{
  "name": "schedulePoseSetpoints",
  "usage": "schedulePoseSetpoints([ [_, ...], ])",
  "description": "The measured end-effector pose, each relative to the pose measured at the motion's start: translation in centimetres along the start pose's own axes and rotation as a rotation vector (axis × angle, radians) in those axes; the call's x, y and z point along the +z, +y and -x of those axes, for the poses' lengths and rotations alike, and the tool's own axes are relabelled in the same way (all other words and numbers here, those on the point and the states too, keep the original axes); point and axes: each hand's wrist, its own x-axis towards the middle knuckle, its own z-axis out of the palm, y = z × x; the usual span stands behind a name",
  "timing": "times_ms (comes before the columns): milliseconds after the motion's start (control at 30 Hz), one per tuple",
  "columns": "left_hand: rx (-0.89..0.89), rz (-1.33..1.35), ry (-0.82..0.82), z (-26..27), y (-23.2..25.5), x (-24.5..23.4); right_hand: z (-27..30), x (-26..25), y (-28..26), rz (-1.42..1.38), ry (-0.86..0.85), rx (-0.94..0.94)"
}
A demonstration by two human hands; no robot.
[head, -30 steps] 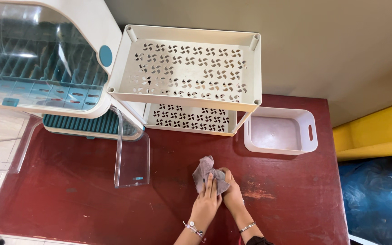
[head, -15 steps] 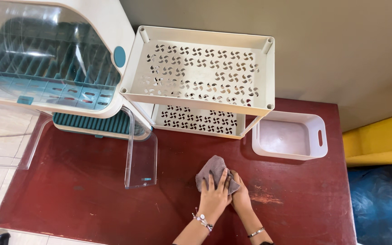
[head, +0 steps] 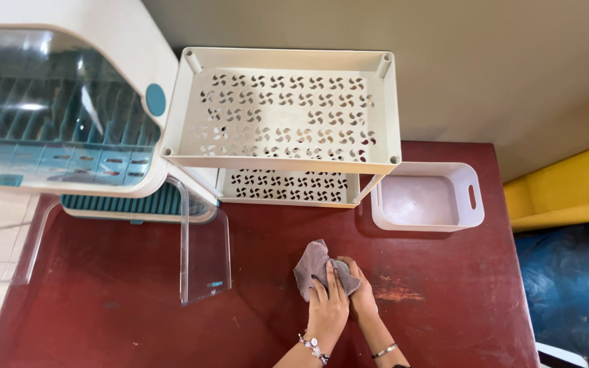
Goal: The person wipes a maroon tabletop with a gray cloth, repeatedly cleaning the same area. A small white plastic tray and a two-tiered white plastic rack are present on the table. The person also handles a small cylindrical container, wiping it with the cloth.
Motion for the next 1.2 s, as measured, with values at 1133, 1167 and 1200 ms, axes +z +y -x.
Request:
schedulePoseSetpoints([
  [1133,0.129,0.610,-0.140,-3.1,-7.5,0.5,-1.7,2.9,2.2,0.015,0.294,-0.106],
  [1167,0.124,0.616,-0.149,-3.0,-7.5,0.4,-1.7,2.7,2.0,0.016,0.280,-0.095],
  [1200,0.121,0.619,-0.156,-3.0,-7.6,0.3,-1.9,2.6,1.7,0.015,0.269,-0.086],
])
